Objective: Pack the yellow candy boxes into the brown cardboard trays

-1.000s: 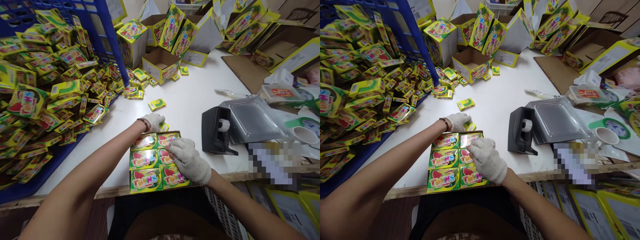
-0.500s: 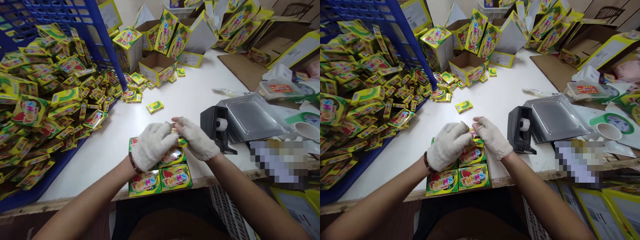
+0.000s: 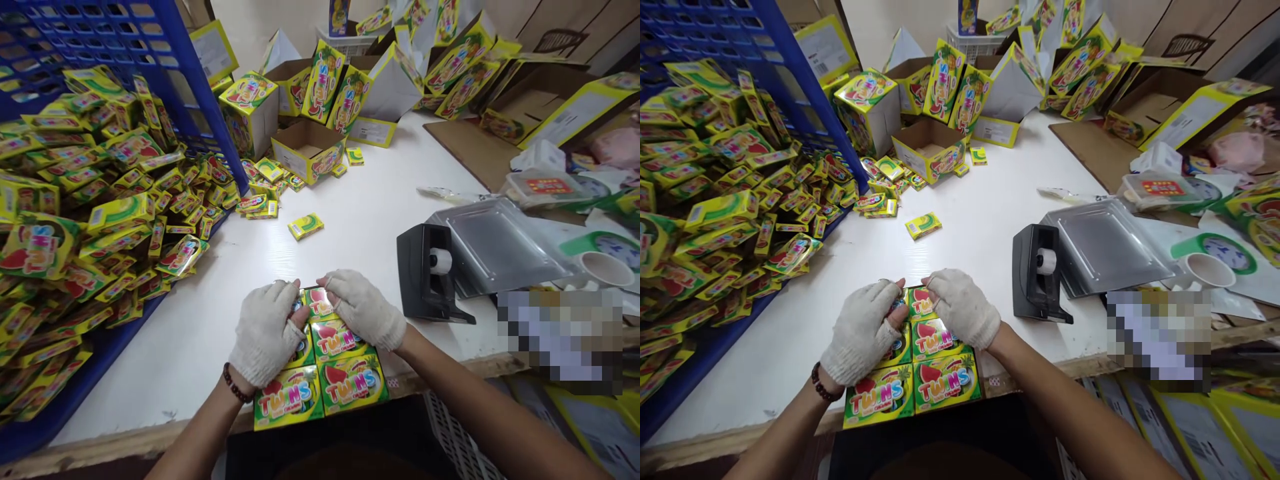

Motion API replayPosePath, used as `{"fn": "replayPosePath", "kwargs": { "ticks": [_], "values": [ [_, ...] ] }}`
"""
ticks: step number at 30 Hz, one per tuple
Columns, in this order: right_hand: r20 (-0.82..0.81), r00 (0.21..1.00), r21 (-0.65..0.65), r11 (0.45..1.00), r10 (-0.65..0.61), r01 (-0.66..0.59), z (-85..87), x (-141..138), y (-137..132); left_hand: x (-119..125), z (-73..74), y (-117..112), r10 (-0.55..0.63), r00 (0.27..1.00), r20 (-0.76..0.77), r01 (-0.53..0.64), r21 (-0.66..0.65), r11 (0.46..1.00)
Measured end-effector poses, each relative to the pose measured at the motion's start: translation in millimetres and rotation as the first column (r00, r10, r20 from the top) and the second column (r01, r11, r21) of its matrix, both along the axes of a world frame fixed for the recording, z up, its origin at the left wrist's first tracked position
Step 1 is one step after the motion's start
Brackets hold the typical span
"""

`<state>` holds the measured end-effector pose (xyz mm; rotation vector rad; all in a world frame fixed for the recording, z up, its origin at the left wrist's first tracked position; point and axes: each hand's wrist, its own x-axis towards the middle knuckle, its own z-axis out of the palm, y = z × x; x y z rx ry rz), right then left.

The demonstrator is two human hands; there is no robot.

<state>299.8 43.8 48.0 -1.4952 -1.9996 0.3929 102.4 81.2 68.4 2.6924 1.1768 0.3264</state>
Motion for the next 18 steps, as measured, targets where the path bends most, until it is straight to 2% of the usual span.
{"fn": "replayPosePath", "kwargs": {
  "ticks": [2,4,6,9,11,13,18],
  "values": [
    [0.199,0.980,-0.044,0.999,-0.001,0.010,5.4,-4.6,-2.1,6.2,-0.4,-1.5,0.016,0.992,-0.124,-0.004,0.095,0.995],
    [0.360,0.932,-0.104,0.991,-0.038,0.081,10.0,-8.7,-1.8,10.3,0.0,0.0,0.026,0.979,-0.202,0.007,0.160,0.987],
    [0.424,0.902,-0.138,0.979,-0.079,0.150,10.7,-10.7,-1.4,10.2,1.4,1.9,0.006,0.974,-0.224,0.035,0.180,0.983],
    [0.305,0.941,-0.123,0.973,-0.149,0.194,3.9,-9.1,-4.9,1.3,3.5,-2.0,-0.057,0.975,-0.214,0.102,0.206,0.973],
    [0.175,0.973,-0.070,0.984,-0.150,0.165,-2.6,-7.6,-9.7,-7.1,2.6,-9.8,-0.131,0.970,-0.204,0.178,0.234,0.956],
    [0.117,0.986,-0.027,0.992,-0.121,0.125,-6.6,-7.7,-12.9,-13.6,-0.6,-17.9,-0.200,0.962,-0.186,0.244,0.263,0.933],
    [0.230,0.967,-0.134,0.981,-0.109,0.142,3.0,-9.4,-9.3,-21.6,-10.9,-19.0,-0.244,0.964,-0.101,0.264,0.358,0.896]
  ]
}}
